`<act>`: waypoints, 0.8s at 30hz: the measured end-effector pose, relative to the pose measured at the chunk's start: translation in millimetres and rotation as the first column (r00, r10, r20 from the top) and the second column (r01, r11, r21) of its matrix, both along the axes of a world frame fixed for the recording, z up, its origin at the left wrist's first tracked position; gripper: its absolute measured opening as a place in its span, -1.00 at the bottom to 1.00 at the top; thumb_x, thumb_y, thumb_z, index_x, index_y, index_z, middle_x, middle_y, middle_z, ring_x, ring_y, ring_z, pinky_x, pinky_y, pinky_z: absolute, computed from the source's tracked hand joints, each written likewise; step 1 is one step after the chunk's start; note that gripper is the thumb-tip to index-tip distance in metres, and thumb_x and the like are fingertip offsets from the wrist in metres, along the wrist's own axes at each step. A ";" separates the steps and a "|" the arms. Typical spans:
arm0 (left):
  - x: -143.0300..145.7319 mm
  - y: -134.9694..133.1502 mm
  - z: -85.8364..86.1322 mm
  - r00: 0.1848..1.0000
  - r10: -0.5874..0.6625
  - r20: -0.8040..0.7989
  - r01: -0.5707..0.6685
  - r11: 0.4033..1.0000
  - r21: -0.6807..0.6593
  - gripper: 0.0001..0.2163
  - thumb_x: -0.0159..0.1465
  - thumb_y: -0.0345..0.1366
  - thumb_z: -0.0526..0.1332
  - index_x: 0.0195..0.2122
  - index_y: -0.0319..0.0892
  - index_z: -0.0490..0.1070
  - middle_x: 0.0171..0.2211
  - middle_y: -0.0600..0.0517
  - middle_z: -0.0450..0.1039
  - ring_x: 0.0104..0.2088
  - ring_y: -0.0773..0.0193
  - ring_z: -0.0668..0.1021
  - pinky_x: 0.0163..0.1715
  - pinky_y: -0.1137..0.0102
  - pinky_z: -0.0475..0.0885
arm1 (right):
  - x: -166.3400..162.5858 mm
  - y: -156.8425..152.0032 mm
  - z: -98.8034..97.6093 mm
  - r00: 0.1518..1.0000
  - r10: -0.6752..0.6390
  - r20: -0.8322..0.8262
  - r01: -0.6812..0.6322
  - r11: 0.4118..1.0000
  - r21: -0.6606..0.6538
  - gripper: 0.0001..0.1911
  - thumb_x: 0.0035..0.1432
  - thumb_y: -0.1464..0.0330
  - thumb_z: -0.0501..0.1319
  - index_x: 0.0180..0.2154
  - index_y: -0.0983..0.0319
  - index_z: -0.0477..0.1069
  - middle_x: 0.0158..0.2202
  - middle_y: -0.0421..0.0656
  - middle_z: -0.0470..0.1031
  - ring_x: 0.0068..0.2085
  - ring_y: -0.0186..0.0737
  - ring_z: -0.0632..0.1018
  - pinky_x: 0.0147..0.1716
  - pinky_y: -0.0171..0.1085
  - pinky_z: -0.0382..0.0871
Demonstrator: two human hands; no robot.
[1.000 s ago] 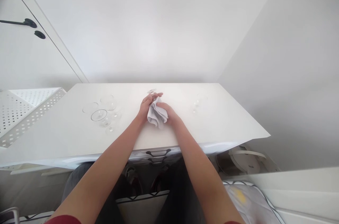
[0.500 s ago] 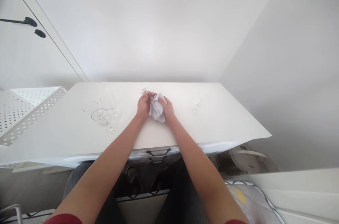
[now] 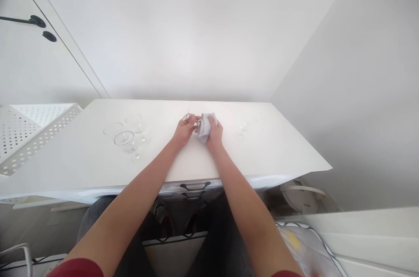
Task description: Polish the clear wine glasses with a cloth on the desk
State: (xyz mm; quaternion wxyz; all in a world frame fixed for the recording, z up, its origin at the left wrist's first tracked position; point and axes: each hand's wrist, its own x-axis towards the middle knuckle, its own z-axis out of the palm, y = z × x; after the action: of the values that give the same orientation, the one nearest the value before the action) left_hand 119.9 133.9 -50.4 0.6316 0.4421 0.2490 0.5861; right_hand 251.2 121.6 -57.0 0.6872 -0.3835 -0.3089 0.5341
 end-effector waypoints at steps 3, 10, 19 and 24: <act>2.6 0.0 -4.0 0.999 0.008 -0.049 -0.009 1.000 -0.011 -0.70 0.20 -0.03 0.45 -0.28 -0.16 0.53 -0.06 -0.07 0.56 -0.11 0.24 0.52 -0.14 0.34 0.43 | 4.8 5.6 -1.5 0.994 -0.006 -0.108 0.009 1.000 0.028 -0.56 0.05 0.07 0.45 -0.13 0.18 0.47 -0.23 -0.14 0.61 -0.26 -0.18 0.61 -0.27 -0.18 0.56; -1.5 -5.9 -4.1 0.926 -0.339 -0.166 0.336 0.941 -0.048 -0.52 0.06 -0.24 0.54 0.03 -0.05 0.58 -0.08 -0.07 0.53 -0.17 0.24 0.55 -0.24 0.32 0.57 | 20.0 8.0 -1.1 0.979 -0.032 -0.202 0.060 0.989 0.132 -0.59 0.19 0.02 0.32 -0.09 0.16 0.50 -0.11 -0.14 0.61 -0.09 -0.20 0.62 -0.06 -0.20 0.54; -8.2 -9.9 8.0 0.906 -0.409 -0.113 0.386 0.905 -0.181 -0.70 0.18 -0.05 0.41 -0.32 -0.16 0.43 -0.17 -0.11 0.55 -0.28 0.23 0.55 -0.42 0.37 0.48 | 18.5 1.3 5.2 0.999 -0.035 -0.027 0.038 0.988 0.148 -0.55 0.16 -0.03 0.32 -0.08 0.13 0.43 -0.22 -0.17 0.57 -0.26 -0.19 0.60 -0.32 -0.20 0.51; 3.7 -14.4 0.7 0.951 -0.221 -0.217 0.202 0.973 -0.108 -0.68 0.19 -0.16 0.44 -0.34 -0.13 0.29 -0.35 0.03 0.38 -0.34 0.30 0.46 -0.52 0.46 0.30 | 8.9 -1.2 8.4 0.988 0.141 0.055 -0.147 0.982 0.122 -0.39 0.22 -0.25 0.14 -0.18 0.17 0.42 -0.33 -0.10 0.53 -0.30 -0.09 0.60 -0.42 -0.14 0.47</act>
State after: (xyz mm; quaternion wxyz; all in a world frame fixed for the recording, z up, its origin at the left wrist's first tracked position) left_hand 123.6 119.6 -49.7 0.6762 0.5034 0.2953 0.4496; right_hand 260.2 120.4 -48.6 0.6622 -0.3282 -0.3849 0.5528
